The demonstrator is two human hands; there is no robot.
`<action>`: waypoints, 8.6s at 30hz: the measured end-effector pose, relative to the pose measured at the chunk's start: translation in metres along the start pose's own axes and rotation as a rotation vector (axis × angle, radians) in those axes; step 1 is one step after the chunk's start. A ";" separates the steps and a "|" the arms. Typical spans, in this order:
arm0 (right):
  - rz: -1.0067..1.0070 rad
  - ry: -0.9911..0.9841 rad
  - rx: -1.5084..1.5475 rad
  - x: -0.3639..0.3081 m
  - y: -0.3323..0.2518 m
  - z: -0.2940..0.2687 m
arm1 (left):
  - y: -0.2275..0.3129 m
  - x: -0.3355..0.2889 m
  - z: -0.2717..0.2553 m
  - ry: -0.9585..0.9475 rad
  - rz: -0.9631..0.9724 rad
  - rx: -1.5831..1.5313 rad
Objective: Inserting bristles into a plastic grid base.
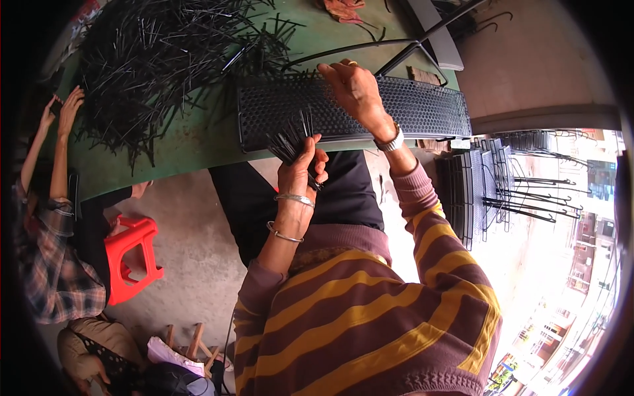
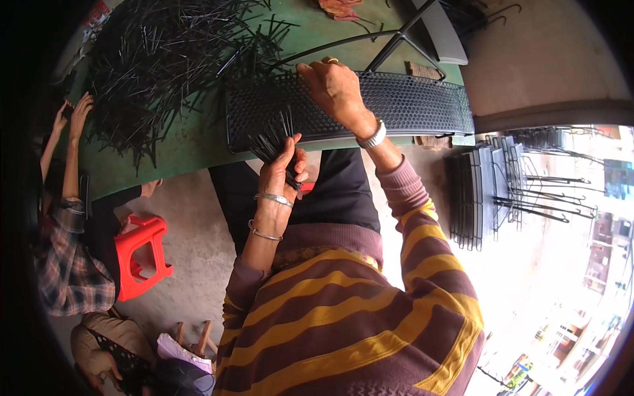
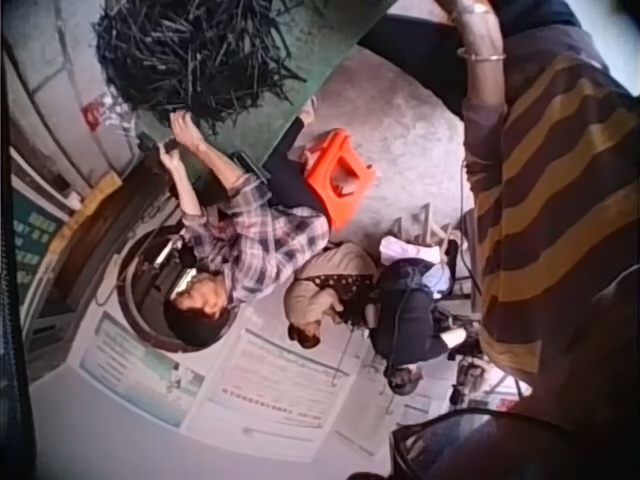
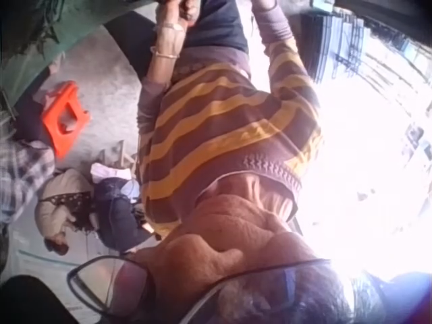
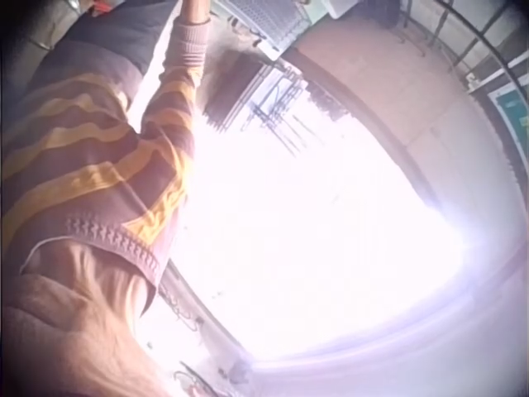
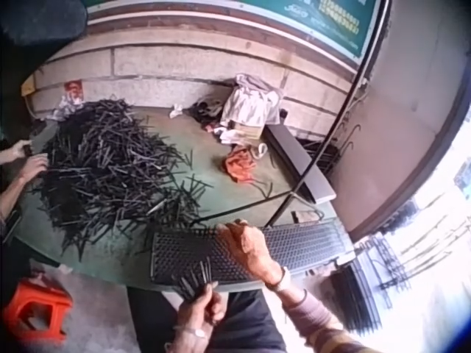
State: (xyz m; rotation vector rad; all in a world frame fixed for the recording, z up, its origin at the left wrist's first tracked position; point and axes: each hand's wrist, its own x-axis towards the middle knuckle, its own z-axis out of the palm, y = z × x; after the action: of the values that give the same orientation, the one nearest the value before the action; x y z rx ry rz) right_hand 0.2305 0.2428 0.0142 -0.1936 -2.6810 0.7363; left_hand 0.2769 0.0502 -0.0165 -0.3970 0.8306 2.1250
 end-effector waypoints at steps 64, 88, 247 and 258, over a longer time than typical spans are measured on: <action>-0.190 -0.052 0.222 0.014 0.018 -0.009 | -0.007 0.000 0.008 0.024 0.010 0.084; 0.367 -0.496 0.966 -0.036 -0.011 -0.026 | -0.001 0.000 0.025 0.066 0.077 0.172; -0.016 0.283 0.351 -0.006 0.027 -0.041 | -0.028 0.014 0.022 0.060 -0.150 0.151; -0.047 0.132 0.227 -0.002 0.026 -0.053 | -0.023 0.012 0.021 -0.018 -0.097 0.156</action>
State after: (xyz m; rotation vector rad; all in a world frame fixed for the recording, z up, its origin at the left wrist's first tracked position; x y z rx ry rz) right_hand 0.2527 0.2896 0.0433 -0.1161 -2.4464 0.9696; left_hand 0.2876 0.0815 -0.0171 -0.3292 0.9409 1.9570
